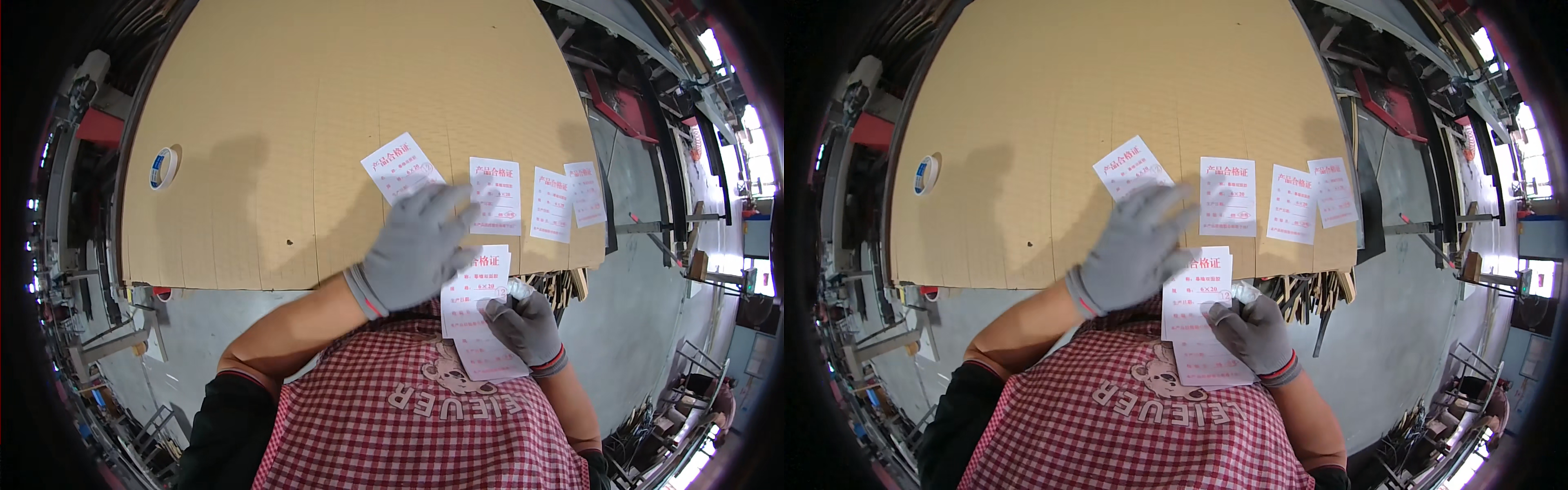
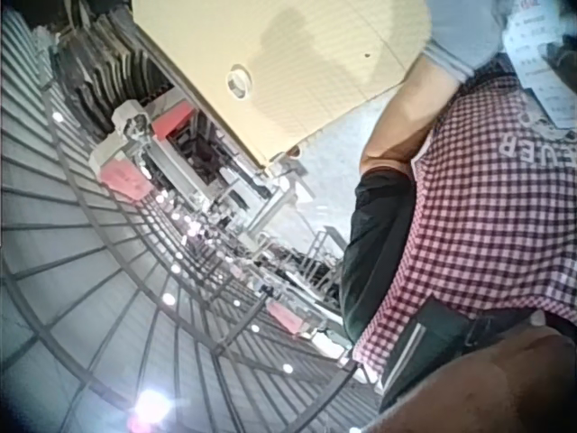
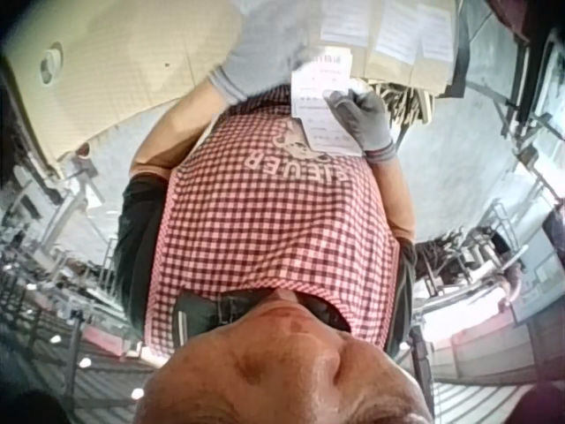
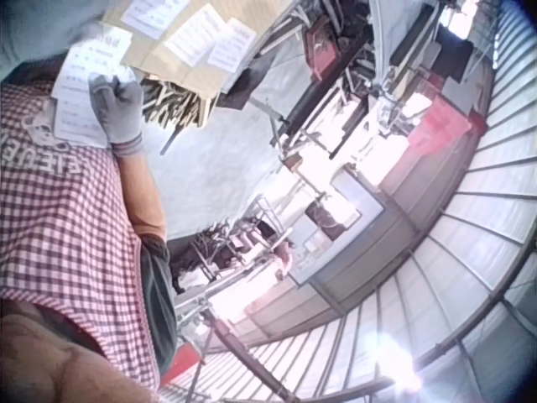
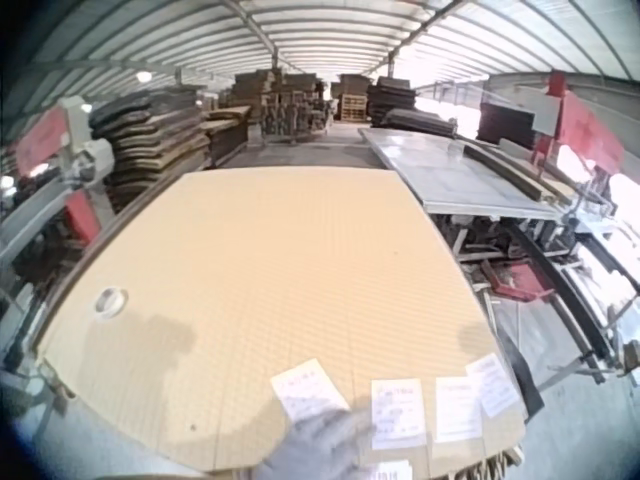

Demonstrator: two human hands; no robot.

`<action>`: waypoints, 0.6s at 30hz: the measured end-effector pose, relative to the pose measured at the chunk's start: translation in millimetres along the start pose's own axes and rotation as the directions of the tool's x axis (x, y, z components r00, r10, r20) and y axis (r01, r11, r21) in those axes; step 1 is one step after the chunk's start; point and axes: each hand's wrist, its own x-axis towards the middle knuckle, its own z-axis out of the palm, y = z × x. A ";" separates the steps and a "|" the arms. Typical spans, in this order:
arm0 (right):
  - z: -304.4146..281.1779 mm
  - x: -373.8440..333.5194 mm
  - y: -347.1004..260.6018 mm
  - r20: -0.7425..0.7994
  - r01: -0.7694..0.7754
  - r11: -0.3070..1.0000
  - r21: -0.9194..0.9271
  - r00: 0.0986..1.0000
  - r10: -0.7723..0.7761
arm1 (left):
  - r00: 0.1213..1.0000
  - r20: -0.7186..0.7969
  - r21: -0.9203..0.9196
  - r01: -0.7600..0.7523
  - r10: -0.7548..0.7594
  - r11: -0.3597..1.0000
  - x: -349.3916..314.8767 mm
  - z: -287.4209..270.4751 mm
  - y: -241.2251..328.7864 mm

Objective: The recorder prepares and packs large cardboard sheets or boards by applying labels and taping them together in a factory or warehouse setting.

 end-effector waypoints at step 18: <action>54.7 -12.6 4.9 -0.102 -0.030 0.981 0.189 0.994 0.050 | 0.975 -0.191 0.394 0.178 -0.109 0.902 -35.6 -58.7 -103.0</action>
